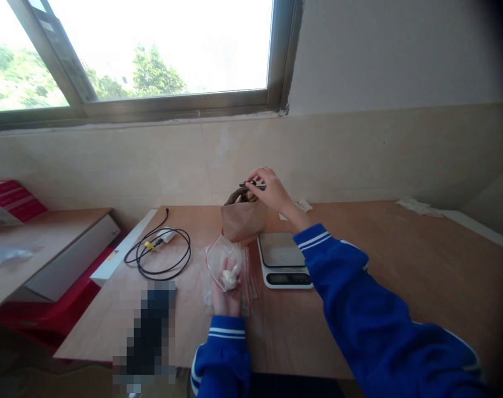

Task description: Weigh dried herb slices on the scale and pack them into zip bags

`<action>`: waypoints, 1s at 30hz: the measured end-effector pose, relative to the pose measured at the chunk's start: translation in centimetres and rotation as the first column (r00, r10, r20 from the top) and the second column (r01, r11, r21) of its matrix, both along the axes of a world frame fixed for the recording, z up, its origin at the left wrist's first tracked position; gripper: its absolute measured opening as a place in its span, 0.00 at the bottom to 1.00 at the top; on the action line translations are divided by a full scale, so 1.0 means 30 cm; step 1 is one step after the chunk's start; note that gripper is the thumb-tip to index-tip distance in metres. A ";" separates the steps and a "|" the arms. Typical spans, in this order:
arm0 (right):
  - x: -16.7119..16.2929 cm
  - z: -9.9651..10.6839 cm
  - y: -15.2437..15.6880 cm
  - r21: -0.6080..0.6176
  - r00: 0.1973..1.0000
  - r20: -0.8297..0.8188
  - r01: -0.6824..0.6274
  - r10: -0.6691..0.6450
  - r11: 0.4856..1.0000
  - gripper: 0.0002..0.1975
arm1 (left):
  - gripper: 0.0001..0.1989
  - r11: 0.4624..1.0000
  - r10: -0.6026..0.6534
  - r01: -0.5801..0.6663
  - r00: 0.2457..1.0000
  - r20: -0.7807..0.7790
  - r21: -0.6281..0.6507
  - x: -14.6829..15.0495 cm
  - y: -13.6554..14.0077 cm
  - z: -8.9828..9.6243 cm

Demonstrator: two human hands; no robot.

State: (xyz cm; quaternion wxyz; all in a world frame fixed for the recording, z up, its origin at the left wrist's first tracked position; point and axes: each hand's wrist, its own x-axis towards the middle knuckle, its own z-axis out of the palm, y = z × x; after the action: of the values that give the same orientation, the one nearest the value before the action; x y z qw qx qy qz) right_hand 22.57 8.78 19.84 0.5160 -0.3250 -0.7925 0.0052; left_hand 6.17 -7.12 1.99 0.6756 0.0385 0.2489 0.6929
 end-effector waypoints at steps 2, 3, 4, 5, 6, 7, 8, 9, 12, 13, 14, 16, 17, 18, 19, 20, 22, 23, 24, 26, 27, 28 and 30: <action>0.020 -0.012 0.001 -0.044 1.000 -0.011 -0.026 0.025 0.999 0.02 | 0.22 1.000 0.003 -0.003 1.000 -0.004 0.004 0.001 -0.001 0.002; 0.027 -0.020 0.001 -0.065 0.999 -0.013 -0.049 0.048 0.997 0.03 | 0.22 1.000 0.004 -0.003 1.000 -0.004 0.005 0.001 -0.001 0.004; 0.030 -0.028 0.000 -0.082 0.998 -0.015 -0.070 0.068 0.994 0.03 | 0.22 1.000 0.003 -0.003 1.000 -0.003 0.004 0.001 -0.002 0.005; 0.032 -0.035 -0.001 -0.097 0.996 -0.017 -0.084 0.083 0.992 0.04 | 0.22 1.000 0.001 -0.001 1.000 -0.001 0.003 0.001 -0.002 0.006; 0.033 -0.041 -0.003 -0.107 0.996 -0.017 -0.090 0.089 0.990 0.04 | 0.23 1.000 -0.002 0.002 1.000 0.002 0.002 0.001 -0.003 0.007; 0.033 -0.045 -0.006 -0.113 0.996 -0.015 -0.087 0.086 0.990 0.04 | 0.23 1.000 -0.004 0.004 1.000 0.006 -0.001 0.001 -0.004 0.007; 0.033 -0.048 -0.009 -0.114 0.997 -0.008 -0.077 0.077 0.991 0.05 | 0.23 1.000 -0.004 0.004 1.000 0.008 -0.004 0.001 -0.004 0.007; 0.033 -0.048 -0.013 -0.109 0.998 0.007 -0.064 0.065 0.992 0.05 | 0.23 1.000 -0.004 0.004 1.000 0.008 -0.008 0.001 -0.004 0.007; 0.038 -0.046 -0.023 -0.063 0.995 0.101 -0.004 0.011 0.998 0.05 | 0.23 1.000 -0.004 0.004 1.000 -0.006 -0.012 0.002 -0.004 0.004; 0.040 -0.046 -0.024 -0.047 0.990 0.141 0.020 -0.013 0.999 0.06 | 0.23 1.000 -0.004 0.004 1.000 -0.009 -0.008 0.002 -0.003 0.003; 0.044 -0.047 -0.025 -0.034 0.984 0.176 0.044 -0.038 0.998 0.07 | 0.23 1.000 -0.005 0.005 1.000 -0.009 -0.004 0.003 -0.002 0.001; 0.052 -0.050 -0.023 -0.026 0.971 0.225 0.086 -0.078 0.996 0.09 | 0.23 1.000 -0.007 0.007 1.000 -0.003 0.002 0.004 -0.001 -0.001; 0.055 -0.052 -0.022 -0.031 0.966 0.241 0.099 -0.089 0.995 0.10 | 0.23 1.000 -0.009 0.009 1.000 -0.002 0.002 0.004 -0.001 -0.001; 0.058 -0.052 -0.021 -0.037 0.962 0.255 0.110 -0.097 0.993 0.11 | 0.23 1.000 -0.012 0.012 1.000 -0.003 0.002 0.005 -0.001 -0.001; 0.060 -0.051 -0.023 -0.038 0.958 0.266 0.120 -0.106 0.992 0.12 | 0.23 1.000 -0.015 0.015 1.000 -0.007 0.003 0.005 -0.002 0.000; 0.060 -0.048 -0.029 -0.031 0.955 0.273 0.128 -0.115 0.991 0.13 | 0.24 1.000 -0.021 0.021 1.000 -0.012 0.004 0.006 -0.003 0.003; 0.053 -0.033 -0.055 0.006 0.959 0.251 0.136 -0.133 0.991 0.12 | 0.24 0.999 -0.032 0.033 0.999 -0.026 0.006 0.006 -0.007 0.010; 0.046 -0.023 -0.078 0.028 0.967 0.217 0.130 -0.133 0.991 0.11 | 0.24 0.999 -0.039 0.039 0.999 -0.035 0.006 0.007 -0.010 0.014; 0.035 -0.012 -0.106 0.041 0.978 0.169 0.115 -0.121 0.992 0.11 | 0.24 0.999 -0.045 0.046 0.998 -0.045 0.006 0.008 -0.012 0.019; 0.005 0.008 -0.177 0.007 0.996 0.074 0.043 -0.044 0.999 0.10 | 0.24 0.998 -0.062 0.063 0.996 -0.058 0.012 0.011 -0.015 0.028; -0.014 0.013 -0.216 -0.048 0.999 0.050 -0.019 0.022 0.999 0.10 | 0.24 0.997 -0.070 0.071 0.996 -0.060 0.016 0.013 -0.016 0.032; -0.036 0.014 -0.254 -0.127 0.993 0.057 -0.100 0.108 0.987 0.10 | 0.24 0.997 -0.075 0.077 0.995 -0.059 0.020 0.016 -0.015 0.035; -0.081 -0.001 -0.322 -0.322 0.941 0.165 -0.233 0.297 0.918 0.10 | 0.22 0.997 -0.070 0.071 0.996 -0.050 0.024 0.021 -0.013 0.038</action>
State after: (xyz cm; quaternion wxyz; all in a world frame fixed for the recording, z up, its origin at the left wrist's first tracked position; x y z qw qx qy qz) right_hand 20.13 -0.87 19.80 0.3689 -0.2869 -0.8694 0.1604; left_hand 6.80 -7.50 3.12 0.6927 0.0729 0.2550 0.6707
